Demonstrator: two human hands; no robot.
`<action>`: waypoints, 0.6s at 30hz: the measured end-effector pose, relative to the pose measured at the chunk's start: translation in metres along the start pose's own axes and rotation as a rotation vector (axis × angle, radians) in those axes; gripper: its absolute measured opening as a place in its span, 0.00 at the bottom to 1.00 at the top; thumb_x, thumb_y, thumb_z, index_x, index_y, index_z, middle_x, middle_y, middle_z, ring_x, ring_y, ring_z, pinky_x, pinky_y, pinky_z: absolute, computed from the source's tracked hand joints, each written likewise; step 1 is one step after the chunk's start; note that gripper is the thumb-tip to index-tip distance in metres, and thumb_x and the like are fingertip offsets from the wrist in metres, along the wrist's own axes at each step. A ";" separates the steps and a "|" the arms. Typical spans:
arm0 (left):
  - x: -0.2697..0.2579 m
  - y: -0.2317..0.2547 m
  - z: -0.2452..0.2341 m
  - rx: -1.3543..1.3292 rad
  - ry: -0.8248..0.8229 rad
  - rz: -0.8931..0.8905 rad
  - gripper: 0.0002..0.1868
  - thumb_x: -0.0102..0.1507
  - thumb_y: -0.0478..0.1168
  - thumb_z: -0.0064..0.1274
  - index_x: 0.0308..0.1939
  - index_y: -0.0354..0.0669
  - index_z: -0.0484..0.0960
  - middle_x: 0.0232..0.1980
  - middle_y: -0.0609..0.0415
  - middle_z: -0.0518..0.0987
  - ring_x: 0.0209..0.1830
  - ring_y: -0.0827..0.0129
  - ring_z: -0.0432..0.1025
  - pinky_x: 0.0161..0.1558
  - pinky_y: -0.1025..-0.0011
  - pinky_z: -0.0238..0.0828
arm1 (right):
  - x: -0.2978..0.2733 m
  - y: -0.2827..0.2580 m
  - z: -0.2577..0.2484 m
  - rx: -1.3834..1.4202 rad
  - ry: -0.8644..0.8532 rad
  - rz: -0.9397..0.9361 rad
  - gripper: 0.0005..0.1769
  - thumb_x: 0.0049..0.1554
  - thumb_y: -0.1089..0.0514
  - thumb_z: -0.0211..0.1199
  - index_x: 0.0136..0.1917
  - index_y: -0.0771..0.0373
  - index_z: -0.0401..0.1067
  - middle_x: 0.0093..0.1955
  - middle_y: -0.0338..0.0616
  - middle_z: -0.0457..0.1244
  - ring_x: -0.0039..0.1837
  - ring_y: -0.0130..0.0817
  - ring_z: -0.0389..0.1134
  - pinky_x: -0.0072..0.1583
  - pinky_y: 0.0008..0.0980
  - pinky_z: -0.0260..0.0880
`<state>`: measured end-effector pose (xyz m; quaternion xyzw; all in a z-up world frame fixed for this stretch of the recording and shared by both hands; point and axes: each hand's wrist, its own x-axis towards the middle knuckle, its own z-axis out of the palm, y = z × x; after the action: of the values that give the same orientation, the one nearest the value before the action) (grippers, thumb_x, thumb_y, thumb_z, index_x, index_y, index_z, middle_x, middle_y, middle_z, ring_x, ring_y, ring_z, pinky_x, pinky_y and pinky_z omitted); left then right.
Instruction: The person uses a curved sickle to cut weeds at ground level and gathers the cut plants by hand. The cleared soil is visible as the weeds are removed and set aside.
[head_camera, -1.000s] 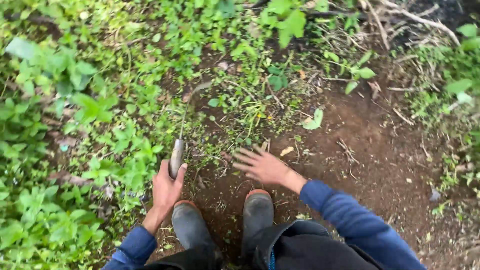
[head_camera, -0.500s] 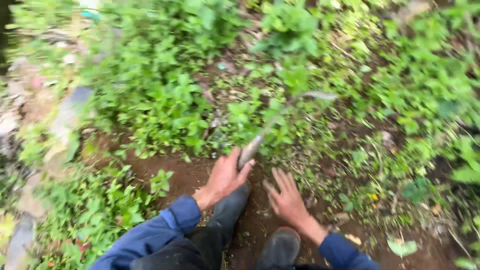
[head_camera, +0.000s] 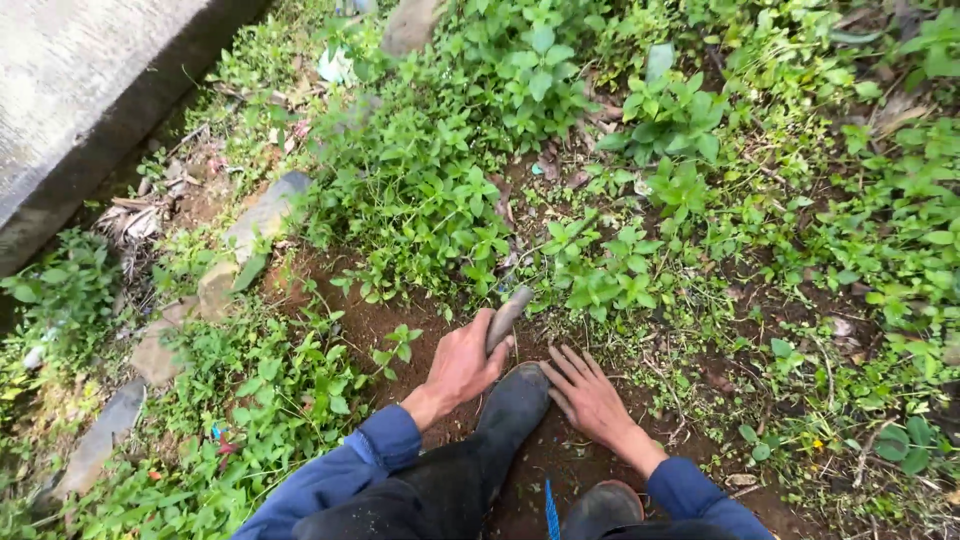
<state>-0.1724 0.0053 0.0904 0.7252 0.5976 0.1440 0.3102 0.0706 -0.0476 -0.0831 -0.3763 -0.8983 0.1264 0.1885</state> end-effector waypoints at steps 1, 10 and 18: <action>-0.004 0.003 -0.010 0.004 -0.001 0.015 0.11 0.70 0.43 0.47 0.50 0.43 0.66 0.31 0.50 0.78 0.16 0.68 0.67 0.16 0.69 0.72 | 0.009 0.010 -0.001 -0.009 0.010 0.007 0.32 0.67 0.44 0.49 0.81 0.53 0.54 0.84 0.47 0.49 0.84 0.46 0.47 0.81 0.47 0.44; -0.068 -0.062 -0.033 0.009 -0.185 -0.289 0.21 0.64 0.42 0.59 0.58 0.43 0.72 0.40 0.36 0.84 0.36 0.48 0.82 0.40 0.53 0.79 | 0.021 0.120 -0.039 -0.263 -0.345 0.364 0.39 0.64 0.24 0.38 0.83 0.37 0.50 0.86 0.41 0.45 0.86 0.43 0.40 0.82 0.61 0.30; -0.069 -0.039 -0.004 0.192 -0.645 -0.348 0.23 0.63 0.53 0.59 0.59 0.54 0.75 0.47 0.50 0.88 0.31 0.64 0.82 0.41 0.59 0.83 | -0.075 0.084 -0.078 0.007 0.249 0.806 0.34 0.63 0.59 0.55 0.81 0.56 0.56 0.85 0.64 0.40 0.85 0.60 0.41 0.81 0.61 0.36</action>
<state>-0.2219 -0.0561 0.0803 0.6465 0.5945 -0.2030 0.4329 0.2056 -0.0374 -0.0622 -0.7092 -0.6493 0.1465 0.2323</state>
